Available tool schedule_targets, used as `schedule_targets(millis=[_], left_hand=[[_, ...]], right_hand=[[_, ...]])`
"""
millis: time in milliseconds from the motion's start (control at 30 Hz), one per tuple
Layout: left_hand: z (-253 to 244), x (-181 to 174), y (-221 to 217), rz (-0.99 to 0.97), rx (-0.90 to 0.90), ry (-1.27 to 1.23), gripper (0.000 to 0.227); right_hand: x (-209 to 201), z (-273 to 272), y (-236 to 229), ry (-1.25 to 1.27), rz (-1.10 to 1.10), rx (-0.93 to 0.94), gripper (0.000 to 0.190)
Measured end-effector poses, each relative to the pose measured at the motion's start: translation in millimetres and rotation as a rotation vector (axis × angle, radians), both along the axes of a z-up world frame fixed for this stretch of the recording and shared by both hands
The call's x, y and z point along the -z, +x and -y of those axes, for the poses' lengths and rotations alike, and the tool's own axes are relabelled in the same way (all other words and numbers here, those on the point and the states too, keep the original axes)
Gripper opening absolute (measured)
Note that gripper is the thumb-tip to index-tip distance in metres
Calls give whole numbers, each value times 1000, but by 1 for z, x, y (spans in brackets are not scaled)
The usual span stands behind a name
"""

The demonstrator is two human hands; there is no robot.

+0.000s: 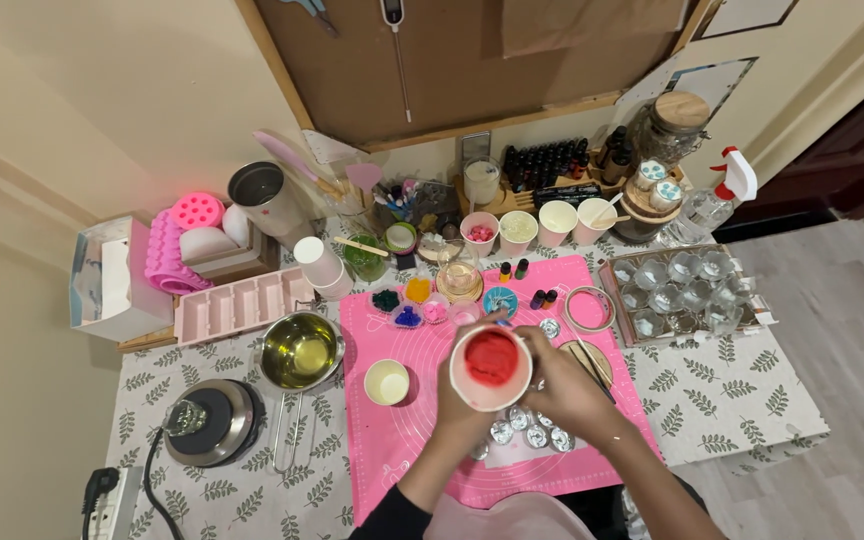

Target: The recorder is placing decorative wax pieces into tea light containers and cleaning the workspace.

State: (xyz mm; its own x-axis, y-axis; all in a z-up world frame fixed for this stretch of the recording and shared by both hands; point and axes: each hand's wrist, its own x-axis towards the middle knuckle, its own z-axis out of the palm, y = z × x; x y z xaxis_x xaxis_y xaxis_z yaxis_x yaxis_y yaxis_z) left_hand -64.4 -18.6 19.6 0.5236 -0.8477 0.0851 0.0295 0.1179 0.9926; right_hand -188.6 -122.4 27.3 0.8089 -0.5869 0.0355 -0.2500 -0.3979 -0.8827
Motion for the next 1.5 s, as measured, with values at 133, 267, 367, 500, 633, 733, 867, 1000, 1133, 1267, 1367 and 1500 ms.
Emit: schedule_targets(millis=[133,267,367,500,633,733,867,1000,1133,1267,1367,1500], left_hand=[[6,1,22,324,-179,-32,65],[14,-3,30,297,-190,82,62],[14,0,30,285,-177,109,58],[11,9,31,400,-189,-34,57],[3,12,36,454,-193,-40,59],[2,8,37,500,-182,-48,58],[-3,1,37,482,-198,-122,52],[-4,-6,41,509,-185,-240,66],[-5,7,39,452,-202,-149,56],[-9,15,39,528,-226,-63,59],[-15,25,37,533,-235,-16,62],[-25,55,41,617,-198,64,56]], right_hand=[[-14,-5,-12,105,-134,196,52],[-57,-28,-13,-252,188,406,32],[-82,-36,0,-665,122,279,34],[-88,-35,12,-667,-2,136,41],[-106,-33,16,-699,-67,77,54],[-112,-32,18,-727,-66,-8,53],[-115,-36,22,-846,-76,-32,52],[-112,-41,27,-869,-61,-9,66],[-105,-44,31,-814,-84,-13,71],[-95,-45,32,-801,-99,-16,72],[-82,-45,35,-725,-92,-41,73],[-68,-49,37,-573,-79,-47,68]])
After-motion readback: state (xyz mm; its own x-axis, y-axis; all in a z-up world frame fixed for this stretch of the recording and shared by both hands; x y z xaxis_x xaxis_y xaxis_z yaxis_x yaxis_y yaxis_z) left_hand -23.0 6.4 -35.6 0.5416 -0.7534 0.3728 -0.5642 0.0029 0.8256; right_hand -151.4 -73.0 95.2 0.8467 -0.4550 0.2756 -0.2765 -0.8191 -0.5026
